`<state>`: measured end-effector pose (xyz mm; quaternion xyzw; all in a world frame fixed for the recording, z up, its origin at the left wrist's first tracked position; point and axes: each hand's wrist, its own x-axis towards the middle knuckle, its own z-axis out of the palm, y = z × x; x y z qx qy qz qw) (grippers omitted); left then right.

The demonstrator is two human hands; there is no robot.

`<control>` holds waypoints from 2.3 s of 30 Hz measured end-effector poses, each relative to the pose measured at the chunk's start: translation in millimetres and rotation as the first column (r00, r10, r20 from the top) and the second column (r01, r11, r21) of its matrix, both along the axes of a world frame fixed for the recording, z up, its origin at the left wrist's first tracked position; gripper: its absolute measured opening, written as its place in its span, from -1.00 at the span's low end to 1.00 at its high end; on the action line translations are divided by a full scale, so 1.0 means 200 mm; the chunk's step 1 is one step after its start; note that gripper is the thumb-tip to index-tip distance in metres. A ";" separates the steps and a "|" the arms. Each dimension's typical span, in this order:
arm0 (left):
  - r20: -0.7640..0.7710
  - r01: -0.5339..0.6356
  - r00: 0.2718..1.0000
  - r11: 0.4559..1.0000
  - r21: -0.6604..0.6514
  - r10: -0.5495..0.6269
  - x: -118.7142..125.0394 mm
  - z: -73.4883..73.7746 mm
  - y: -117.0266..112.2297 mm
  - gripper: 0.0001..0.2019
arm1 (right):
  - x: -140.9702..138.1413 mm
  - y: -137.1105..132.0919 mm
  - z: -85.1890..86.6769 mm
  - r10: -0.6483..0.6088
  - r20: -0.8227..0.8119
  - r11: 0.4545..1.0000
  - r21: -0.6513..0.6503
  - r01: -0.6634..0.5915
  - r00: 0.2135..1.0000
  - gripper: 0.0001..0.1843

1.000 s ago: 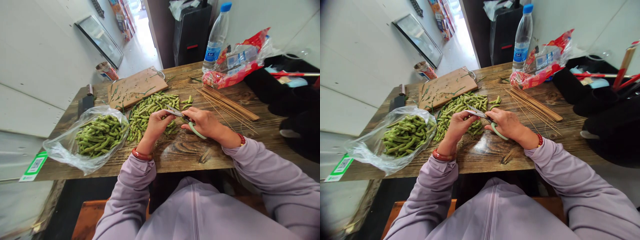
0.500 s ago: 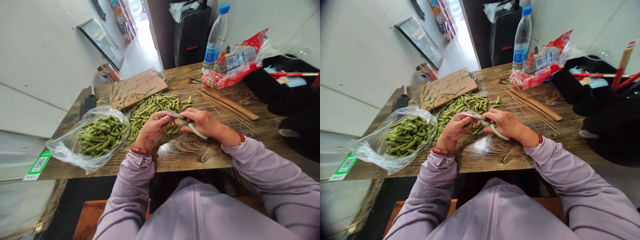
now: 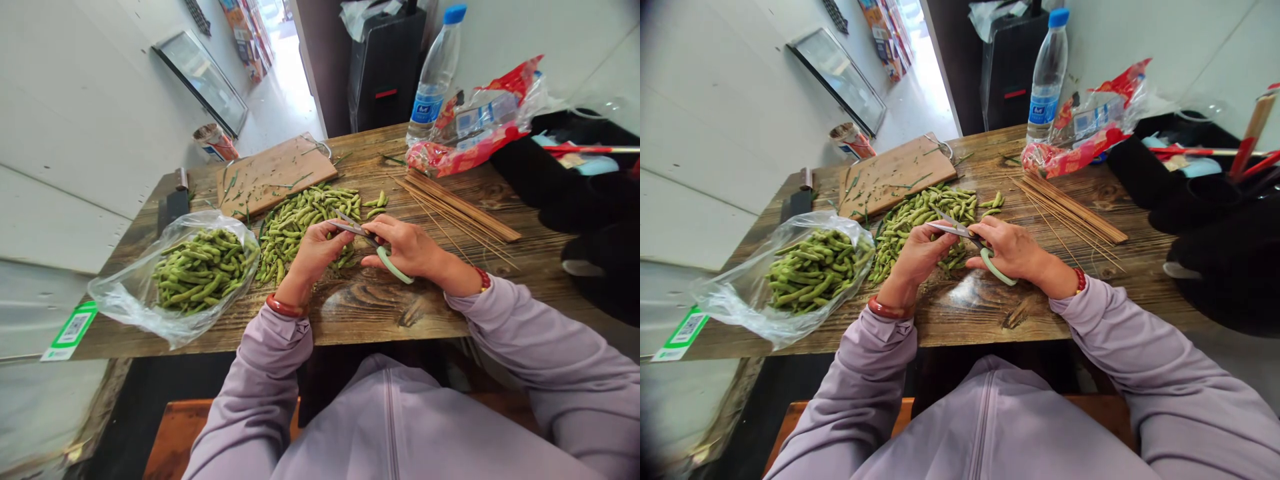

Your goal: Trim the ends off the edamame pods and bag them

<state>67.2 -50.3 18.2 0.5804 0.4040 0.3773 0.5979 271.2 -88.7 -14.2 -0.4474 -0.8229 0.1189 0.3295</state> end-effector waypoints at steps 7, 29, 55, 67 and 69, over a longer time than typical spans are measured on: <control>-0.031 -0.008 0.999 1.000 0.016 0.008 0.01 -0.01 0.00 -0.72 | -0.01 -0.02 0.02 -0.057 0.081 0.998 0.036 0.054 0.995 -0.60; -0.096 -0.018 0.995 0.998 0.063 0.024 -0.01 0.00 0.03 -0.79 | -0.02 -0.03 0.06 -0.106 0.205 0.993 -0.027 0.114 0.973 -0.65; 0.304 -0.057 0.945 0.979 -0.195 0.116 -0.03 0.00 0.05 -0.70 | -0.01 0.01 0.00 -0.096 -0.052 0.993 0.067 0.099 0.994 -0.46; 0.308 -0.031 0.947 0.982 -0.187 0.089 -0.03 0.00 0.04 -0.68 | -0.01 0.00 0.02 -0.056 -0.034 0.993 0.098 0.059 0.998 -0.60; 0.308 -0.029 0.947 0.981 -0.194 0.088 -0.02 0.00 0.04 -0.69 | -0.01 -0.01 0.01 -0.076 0.001 0.994 0.085 0.076 0.997 -0.61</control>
